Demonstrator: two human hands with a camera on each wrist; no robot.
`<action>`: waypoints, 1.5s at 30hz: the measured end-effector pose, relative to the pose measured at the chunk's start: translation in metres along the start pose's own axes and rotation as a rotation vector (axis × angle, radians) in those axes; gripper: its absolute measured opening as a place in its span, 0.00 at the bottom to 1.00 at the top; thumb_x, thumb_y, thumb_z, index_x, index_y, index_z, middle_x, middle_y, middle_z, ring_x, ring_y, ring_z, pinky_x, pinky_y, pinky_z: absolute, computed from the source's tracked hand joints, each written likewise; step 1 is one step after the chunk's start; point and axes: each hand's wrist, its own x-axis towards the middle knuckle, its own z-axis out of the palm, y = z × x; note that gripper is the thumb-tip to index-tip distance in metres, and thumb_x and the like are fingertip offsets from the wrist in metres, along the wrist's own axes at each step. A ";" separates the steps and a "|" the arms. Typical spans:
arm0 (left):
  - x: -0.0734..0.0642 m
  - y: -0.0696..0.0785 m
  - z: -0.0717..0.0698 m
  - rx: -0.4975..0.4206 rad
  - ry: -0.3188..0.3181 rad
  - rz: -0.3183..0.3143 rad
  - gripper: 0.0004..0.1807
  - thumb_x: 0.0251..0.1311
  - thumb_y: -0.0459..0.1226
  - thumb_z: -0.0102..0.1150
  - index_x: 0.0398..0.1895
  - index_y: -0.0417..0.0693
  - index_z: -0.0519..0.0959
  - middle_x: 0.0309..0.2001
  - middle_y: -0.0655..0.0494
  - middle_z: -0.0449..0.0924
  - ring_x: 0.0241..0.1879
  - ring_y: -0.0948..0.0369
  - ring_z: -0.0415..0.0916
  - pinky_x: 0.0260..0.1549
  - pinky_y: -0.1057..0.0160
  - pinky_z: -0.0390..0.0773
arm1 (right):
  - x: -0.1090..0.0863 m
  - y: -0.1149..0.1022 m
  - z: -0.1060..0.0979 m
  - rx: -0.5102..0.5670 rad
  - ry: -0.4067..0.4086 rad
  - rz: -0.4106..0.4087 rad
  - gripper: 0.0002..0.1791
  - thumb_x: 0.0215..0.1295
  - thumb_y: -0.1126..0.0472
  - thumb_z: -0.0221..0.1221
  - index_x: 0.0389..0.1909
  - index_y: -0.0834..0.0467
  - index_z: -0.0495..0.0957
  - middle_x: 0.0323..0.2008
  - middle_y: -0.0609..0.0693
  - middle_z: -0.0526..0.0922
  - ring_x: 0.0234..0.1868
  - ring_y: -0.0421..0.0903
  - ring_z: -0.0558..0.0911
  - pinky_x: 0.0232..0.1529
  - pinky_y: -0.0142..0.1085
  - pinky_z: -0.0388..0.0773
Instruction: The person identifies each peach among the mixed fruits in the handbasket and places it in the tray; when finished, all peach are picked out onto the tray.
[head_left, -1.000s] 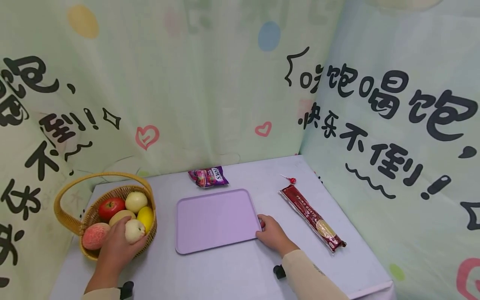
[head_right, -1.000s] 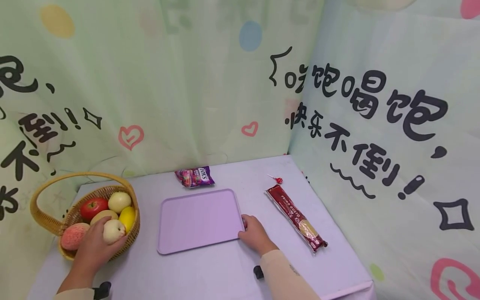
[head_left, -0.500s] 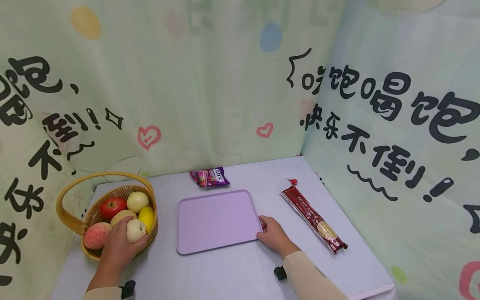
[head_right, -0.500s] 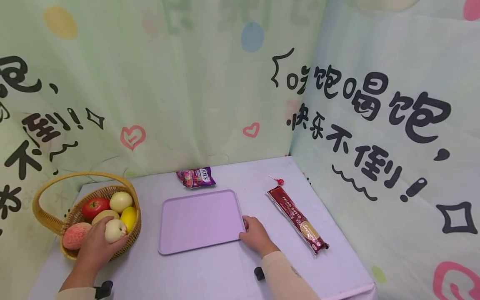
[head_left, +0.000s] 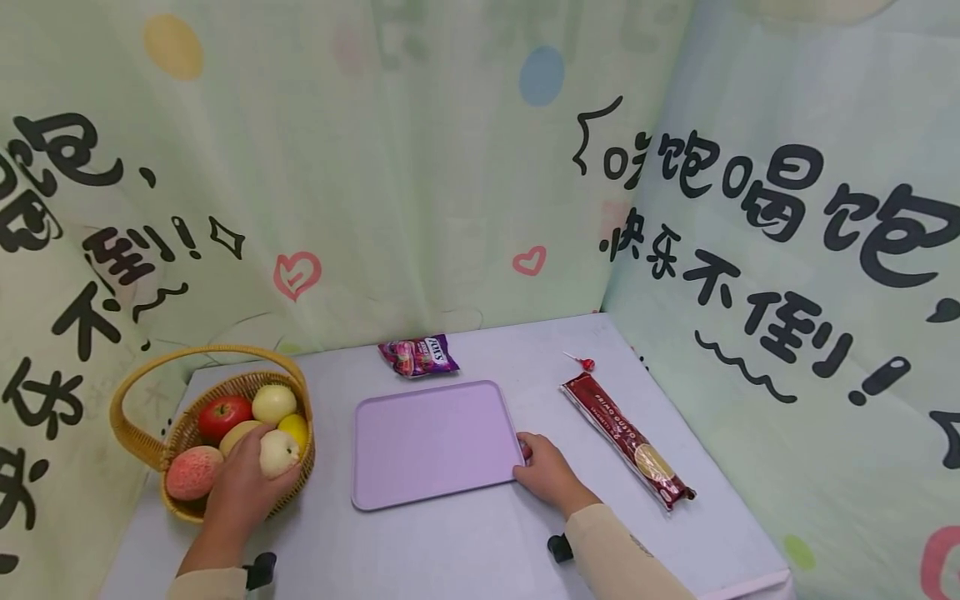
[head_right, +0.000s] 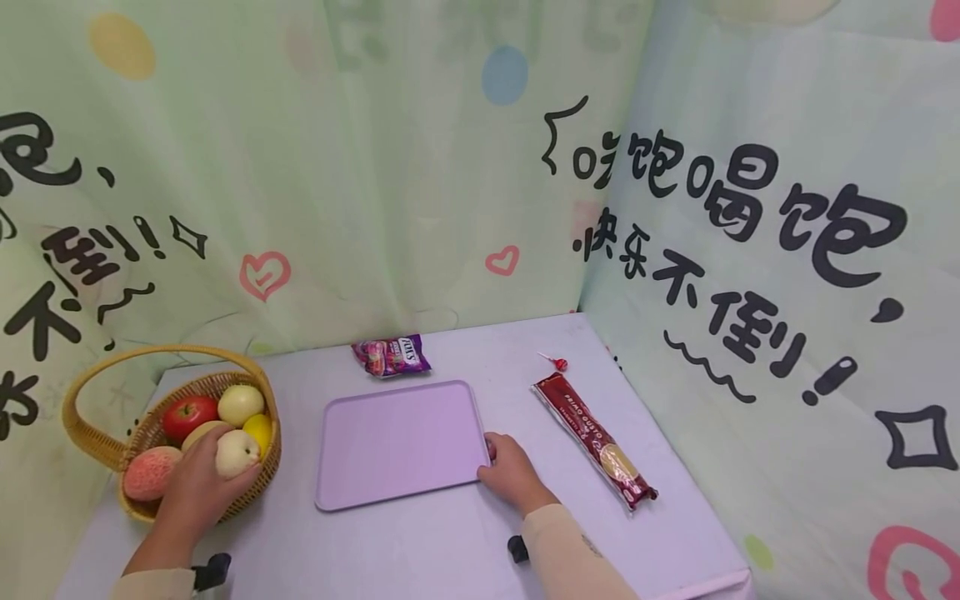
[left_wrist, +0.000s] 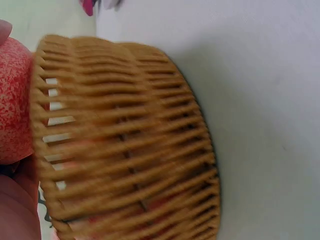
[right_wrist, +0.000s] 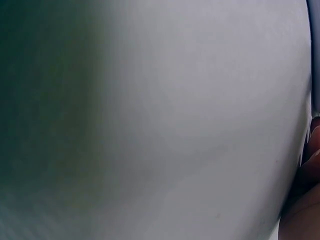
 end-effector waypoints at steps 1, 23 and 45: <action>0.001 0.002 0.000 -0.002 0.003 0.017 0.49 0.55 0.45 0.75 0.74 0.38 0.58 0.68 0.32 0.65 0.59 0.38 0.66 0.58 0.30 0.72 | 0.000 0.000 0.000 -0.002 0.000 -0.002 0.36 0.59 0.65 0.65 0.69 0.67 0.70 0.37 0.50 0.74 0.34 0.44 0.71 0.34 0.35 0.70; 0.023 0.044 0.028 -0.106 -0.046 0.127 0.43 0.58 0.41 0.72 0.73 0.40 0.61 0.69 0.37 0.65 0.61 0.42 0.69 0.60 0.37 0.77 | -0.003 0.000 0.000 0.026 -0.014 -0.006 0.36 0.59 0.65 0.66 0.69 0.68 0.69 0.38 0.50 0.74 0.37 0.45 0.72 0.36 0.36 0.72; 0.054 0.060 0.078 -0.095 -0.152 0.140 0.41 0.64 0.44 0.68 0.74 0.40 0.60 0.70 0.35 0.64 0.55 0.44 0.72 0.60 0.40 0.77 | -0.004 -0.001 -0.004 0.031 -0.026 -0.004 0.36 0.59 0.64 0.67 0.69 0.67 0.69 0.39 0.50 0.75 0.37 0.45 0.73 0.37 0.36 0.73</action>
